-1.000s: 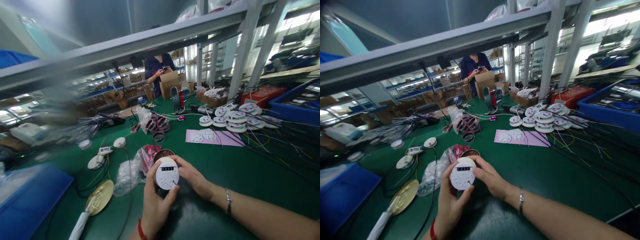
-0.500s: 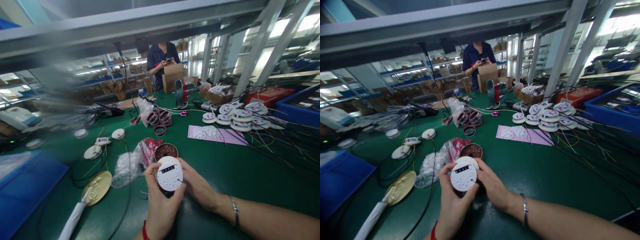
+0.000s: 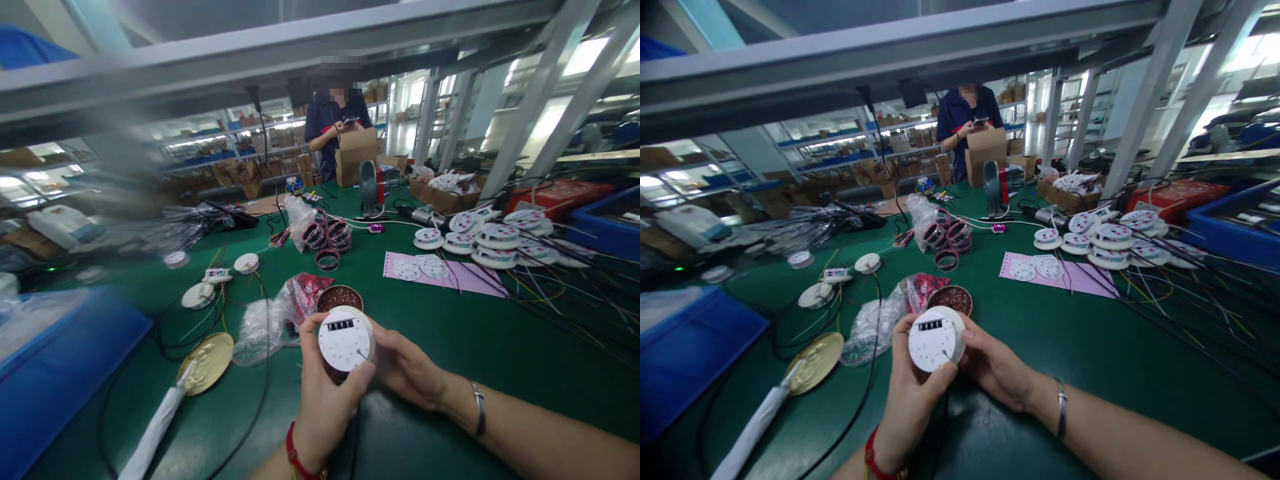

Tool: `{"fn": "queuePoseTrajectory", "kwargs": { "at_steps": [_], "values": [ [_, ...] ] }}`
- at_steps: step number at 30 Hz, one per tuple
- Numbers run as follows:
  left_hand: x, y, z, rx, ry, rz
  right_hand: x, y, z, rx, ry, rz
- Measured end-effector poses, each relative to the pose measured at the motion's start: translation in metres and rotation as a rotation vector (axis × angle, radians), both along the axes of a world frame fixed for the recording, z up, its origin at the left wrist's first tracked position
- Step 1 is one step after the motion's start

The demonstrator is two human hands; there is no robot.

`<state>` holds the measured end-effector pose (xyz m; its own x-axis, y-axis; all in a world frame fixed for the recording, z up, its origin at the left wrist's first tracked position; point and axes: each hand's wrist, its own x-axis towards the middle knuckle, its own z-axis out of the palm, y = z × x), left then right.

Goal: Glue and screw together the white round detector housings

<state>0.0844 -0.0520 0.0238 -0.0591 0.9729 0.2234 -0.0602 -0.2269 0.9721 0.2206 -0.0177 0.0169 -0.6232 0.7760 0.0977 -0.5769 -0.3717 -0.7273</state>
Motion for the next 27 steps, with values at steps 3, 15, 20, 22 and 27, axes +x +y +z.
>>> {"fn": "queuePoseTrajectory", "kwargs": {
  "at_steps": [3, 15, 20, 22, 27],
  "values": [
    [-0.001, -0.002, 0.008, -0.067, -0.170, -0.218, 0.007, 0.002, 0.001, 0.031, 0.004, 0.216],
    [-0.078, 0.010, 0.061, 0.052, 0.923, 0.227, 0.029, 0.016, 0.012, -0.109, -0.005, 0.128],
    [-0.151, 0.018, 0.050, -0.398, 1.496, 0.385, 0.027, 0.013, 0.005, -0.171, 0.114, 0.363],
    [-0.159, 0.020, 0.039, -0.467, 1.530, 0.349, 0.022, 0.010, 0.003, -0.167, 0.149, 0.417],
    [-0.146, 0.028, 0.019, -0.391, 1.540, 0.409, 0.017, 0.006, -0.002, -0.179, 0.173, 0.455]
  ]
}}
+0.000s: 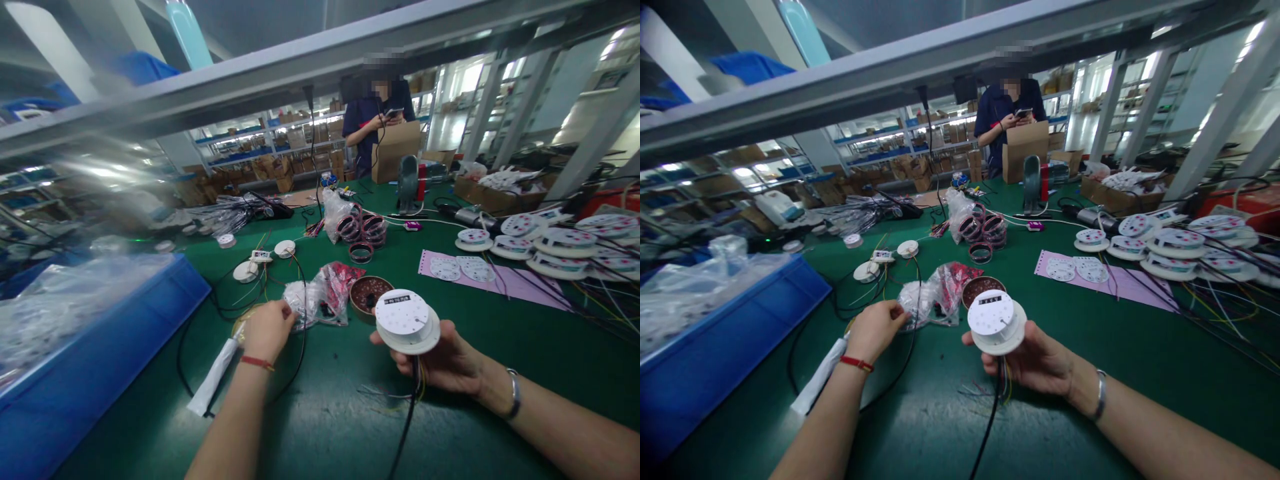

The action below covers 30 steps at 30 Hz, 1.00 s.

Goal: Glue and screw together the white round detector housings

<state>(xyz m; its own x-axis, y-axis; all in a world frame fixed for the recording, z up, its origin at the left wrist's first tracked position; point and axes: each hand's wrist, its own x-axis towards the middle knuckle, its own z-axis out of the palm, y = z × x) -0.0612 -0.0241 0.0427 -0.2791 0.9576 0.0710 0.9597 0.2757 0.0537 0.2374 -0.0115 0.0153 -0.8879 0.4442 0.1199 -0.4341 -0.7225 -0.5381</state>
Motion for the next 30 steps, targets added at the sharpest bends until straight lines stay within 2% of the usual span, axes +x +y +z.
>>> {"fn": "queuePoseTrajectory", "kwargs": {
  "at_steps": [11, 14, 16, 18, 20, 22, 23, 25, 27, 30],
  "values": [
    [0.007, 0.011, -0.016, 0.049, 0.043, 0.030, -0.002, 0.001, -0.004, 0.033, -0.054, -0.086],
    [0.009, 0.006, -0.006, 0.052, 0.056, 0.052, -0.005, -0.001, -0.002, 0.050, -0.082, -0.156],
    [0.018, -0.002, 0.007, 0.183, 0.072, 0.050, -0.008, -0.002, 0.000, 0.073, -0.119, -0.243],
    [0.036, -0.013, 0.022, 0.474, 0.062, -0.063, -0.012, -0.005, 0.002, 0.112, -0.168, -0.353],
    [0.060, -0.023, 0.032, 0.776, 0.018, -0.326, -0.016, -0.007, 0.004, 0.161, -0.217, -0.452],
    [0.084, -0.030, 0.034, 0.950, -0.006, -0.607, -0.019, -0.009, 0.005, 0.199, -0.232, -0.511],
    [0.094, -0.032, 0.032, 0.991, -0.005, -0.716, -0.020, -0.010, 0.006, 0.211, -0.230, -0.530],
    [0.107, -0.033, 0.025, 1.013, 0.011, -0.854, -0.022, -0.011, 0.007, 0.228, -0.222, -0.570],
    [0.111, -0.032, 0.017, 1.005, 0.024, -0.916, -0.022, -0.012, 0.007, 0.242, -0.225, -0.606],
    [0.107, -0.031, 0.007, 1.075, 0.006, -0.953, -0.023, -0.013, 0.006, 0.253, -0.215, -0.629]
  ]
}}
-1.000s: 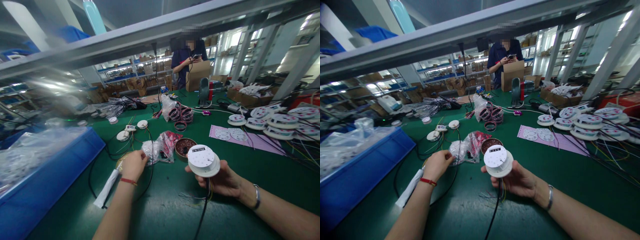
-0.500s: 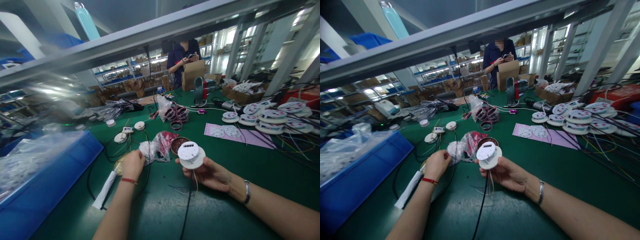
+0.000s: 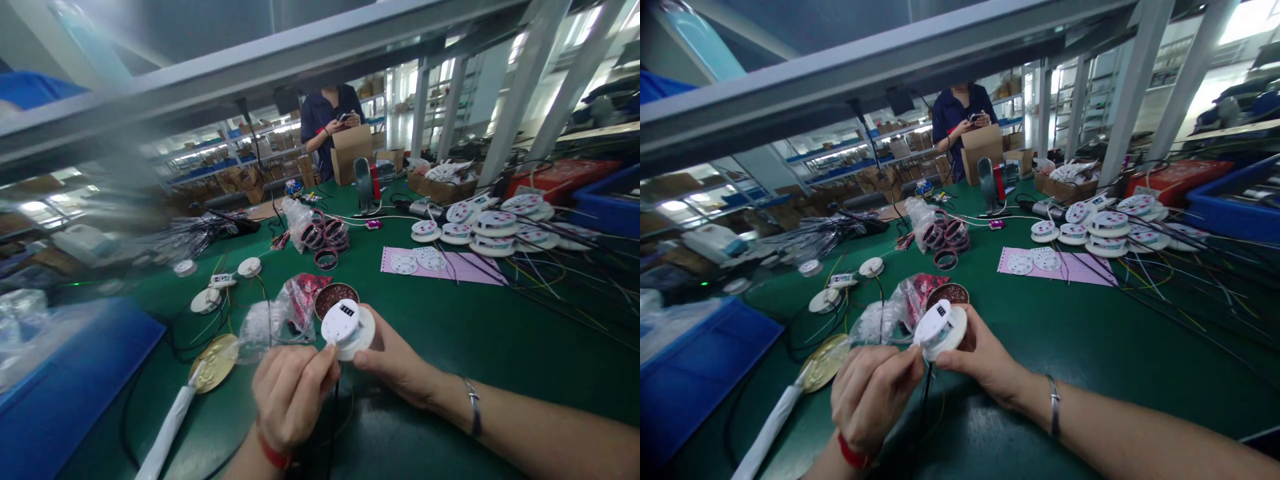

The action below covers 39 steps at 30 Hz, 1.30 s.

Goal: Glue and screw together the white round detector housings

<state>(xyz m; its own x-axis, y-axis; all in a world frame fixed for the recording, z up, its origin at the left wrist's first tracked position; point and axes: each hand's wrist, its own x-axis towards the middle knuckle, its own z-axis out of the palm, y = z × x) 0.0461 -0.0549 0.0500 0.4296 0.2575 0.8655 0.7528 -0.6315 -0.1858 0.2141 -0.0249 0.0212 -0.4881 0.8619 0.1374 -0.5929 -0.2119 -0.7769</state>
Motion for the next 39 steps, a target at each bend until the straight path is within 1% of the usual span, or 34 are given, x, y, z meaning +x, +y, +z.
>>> {"fn": "queuePoseTrajectory", "kwargs": {
  "at_steps": [3, 7, 15, 23, 33, 39],
  "values": [
    [-0.0048, -0.0020, -0.0037, 0.045, -0.017, -0.036, -0.0012, -0.0019, -0.0012, -0.007, 0.017, 0.010],
    [-0.0064, -0.0066, -0.0060, 0.061, -0.011, -0.028, -0.0018, -0.0043, -0.0010, -0.022, 0.011, -0.007],
    [-0.0047, -0.0073, -0.0086, -0.077, -0.009, -0.095, -0.0013, -0.0076, 0.0047, -0.003, -0.002, -0.022],
    [-0.0056, -0.0070, -0.0088, -0.103, -0.047, -0.109, -0.0014, -0.0074, 0.0066, 0.015, -0.024, -0.017],
    [-0.0030, -0.0078, -0.0071, -0.114, -0.065, -0.145, -0.0018, -0.0091, 0.0034, 0.018, -0.047, -0.022],
    [0.0004, -0.0067, -0.0052, -0.108, -0.071, -0.114, -0.0015, -0.0087, 0.0036, 0.034, -0.082, -0.036]
  ]
}}
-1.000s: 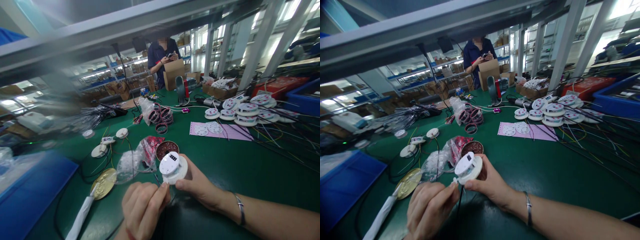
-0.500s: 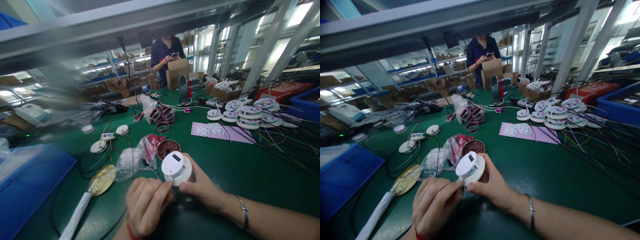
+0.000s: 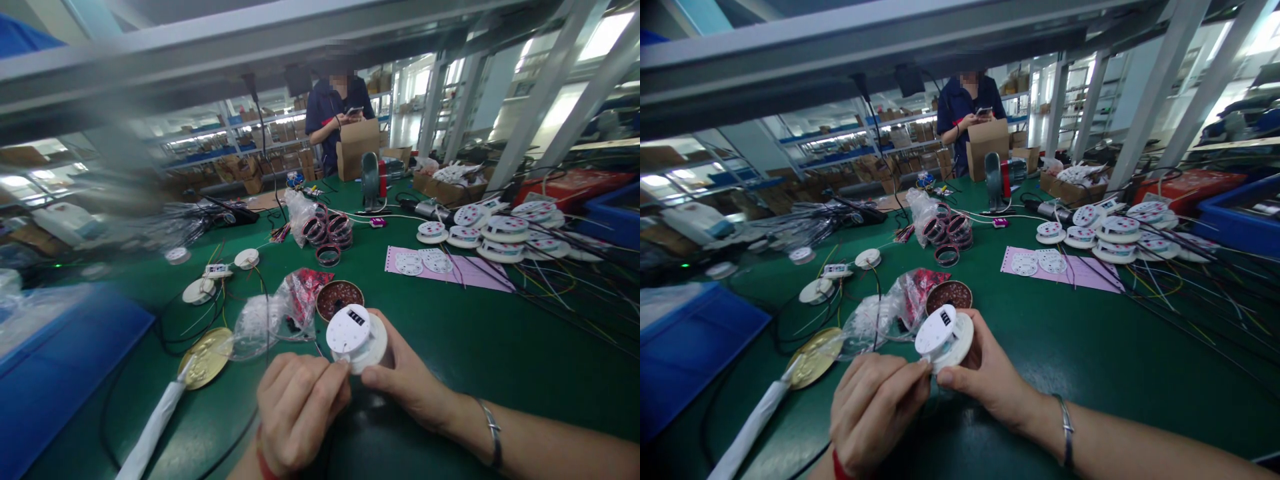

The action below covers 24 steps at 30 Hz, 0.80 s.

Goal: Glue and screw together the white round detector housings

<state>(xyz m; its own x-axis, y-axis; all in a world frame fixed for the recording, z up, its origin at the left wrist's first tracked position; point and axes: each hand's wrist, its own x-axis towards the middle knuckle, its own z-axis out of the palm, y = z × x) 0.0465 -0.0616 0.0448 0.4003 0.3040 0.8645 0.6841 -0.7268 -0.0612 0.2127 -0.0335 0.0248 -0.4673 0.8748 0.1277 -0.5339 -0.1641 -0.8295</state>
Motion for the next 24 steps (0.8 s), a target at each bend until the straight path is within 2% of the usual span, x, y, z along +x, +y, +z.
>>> {"fn": "queuePoseTrajectory", "kwargs": {
  "at_steps": [4, 8, 13, 18, 21, 24],
  "values": [
    [0.008, 0.000, -0.002, -0.060, -0.121, 0.103, 0.001, 0.000, 0.002, 0.060, -0.067, -0.017],
    [0.011, 0.002, -0.007, -0.177, -0.246, 0.011, 0.002, 0.000, 0.002, 0.096, -0.105, -0.016],
    [0.008, 0.005, -0.010, -0.143, -0.185, 0.017, 0.002, 0.000, -0.003, 0.117, -0.107, -0.005],
    [0.011, 0.000, -0.012, -0.138, -0.066, 0.024, 0.004, 0.003, -0.007, 0.177, -0.143, -0.084],
    [0.012, 0.003, -0.004, -0.091, -0.057, 0.031, 0.003, 0.007, -0.005, 0.098, -0.094, -0.092],
    [0.012, 0.029, 0.023, -0.129, -0.196, 0.077, 0.001, 0.010, -0.003, -0.097, 0.074, 0.089]
  ]
}}
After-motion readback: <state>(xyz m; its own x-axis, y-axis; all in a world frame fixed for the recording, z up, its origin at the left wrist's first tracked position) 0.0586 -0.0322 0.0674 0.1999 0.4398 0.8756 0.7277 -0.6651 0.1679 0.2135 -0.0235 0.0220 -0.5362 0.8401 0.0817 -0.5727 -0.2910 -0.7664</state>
